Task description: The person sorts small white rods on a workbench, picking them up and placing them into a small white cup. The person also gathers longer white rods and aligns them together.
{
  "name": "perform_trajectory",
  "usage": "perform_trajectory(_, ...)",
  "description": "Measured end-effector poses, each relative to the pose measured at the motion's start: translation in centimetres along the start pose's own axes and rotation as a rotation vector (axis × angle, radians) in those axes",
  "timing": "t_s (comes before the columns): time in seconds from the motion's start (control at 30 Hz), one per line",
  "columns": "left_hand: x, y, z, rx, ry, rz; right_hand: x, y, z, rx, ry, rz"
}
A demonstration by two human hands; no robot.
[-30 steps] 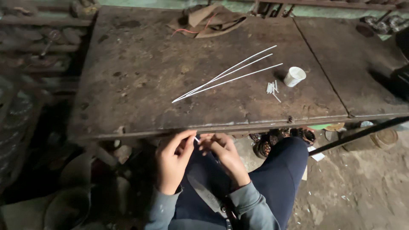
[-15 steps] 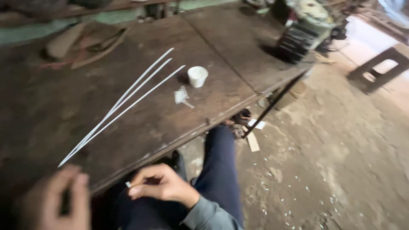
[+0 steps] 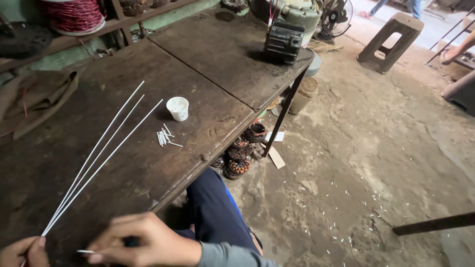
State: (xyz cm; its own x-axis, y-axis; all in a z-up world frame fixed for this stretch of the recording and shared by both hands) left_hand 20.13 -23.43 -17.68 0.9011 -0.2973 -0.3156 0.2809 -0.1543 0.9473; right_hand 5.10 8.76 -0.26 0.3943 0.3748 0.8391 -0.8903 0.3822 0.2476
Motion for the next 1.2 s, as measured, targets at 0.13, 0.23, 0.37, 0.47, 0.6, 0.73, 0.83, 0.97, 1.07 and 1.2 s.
perform_trajectory(0.13,0.6,-0.5,0.0,-0.014,-0.023,-0.036,0.7,-1.3,5.8,0.021,0.263,-0.227)
perform_trajectory(0.23,1.7,-0.5,1.1,-0.029,-0.041,-0.058,-1.0,-4.2,11.4,0.016,0.45,-0.49)
perform_trajectory(0.37,3.6,-0.8,4.6,-0.075,-0.095,-0.144,-5.8,-7.5,17.6,0.14,0.436,-0.399)
perform_trajectory(0.47,3.7,0.5,6.4,-0.157,-0.259,-0.397,-8.9,-8.3,20.3,0.217,0.36,-0.233)
perform_trajectory(0.6,1.4,5.6,4.1,-0.204,-0.589,-0.923,-10.4,-7.9,21.2,0.24,0.355,-0.068)
perform_trajectory(0.73,-3.9,11.4,0.1,-0.114,-0.62,-1.112,-11.0,-5.9,21.7,0.067,0.22,-0.295)
perform_trajectory(0.83,-8.5,14.9,-1.0,-0.138,-0.581,-1.305,-10.9,-4.3,21.9,0.061,0.141,-0.12)
perform_trajectory(0.97,-10.4,17.9,-2.4,-0.218,-0.561,-1.561,-10.1,-3.7,22.2,0.138,0.021,0.189)
perform_trajectory(1.07,-10.0,18.1,-3.2,-0.188,-0.529,-1.695,-9.6,-3.6,22.3,0.111,-0.078,0.211)
perform_trajectory(1.2,-9.6,17.3,-3.1,-0.213,-0.464,-1.72,-9.0,-3.5,22.1,0.135,-0.122,0.242)
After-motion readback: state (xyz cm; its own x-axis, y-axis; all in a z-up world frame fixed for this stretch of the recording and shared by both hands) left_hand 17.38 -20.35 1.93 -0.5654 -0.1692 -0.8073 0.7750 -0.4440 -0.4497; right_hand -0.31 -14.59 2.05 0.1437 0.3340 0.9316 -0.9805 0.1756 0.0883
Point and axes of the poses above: each hand's wrist, its own z-axis towards the middle knuckle, its own y-axis out of the back of the hand, x = y × z, the point moved 9 cm from there along z, towards the middle knuckle, and after that the axes turned 12 degrees about -z, right-handed, at the moved point
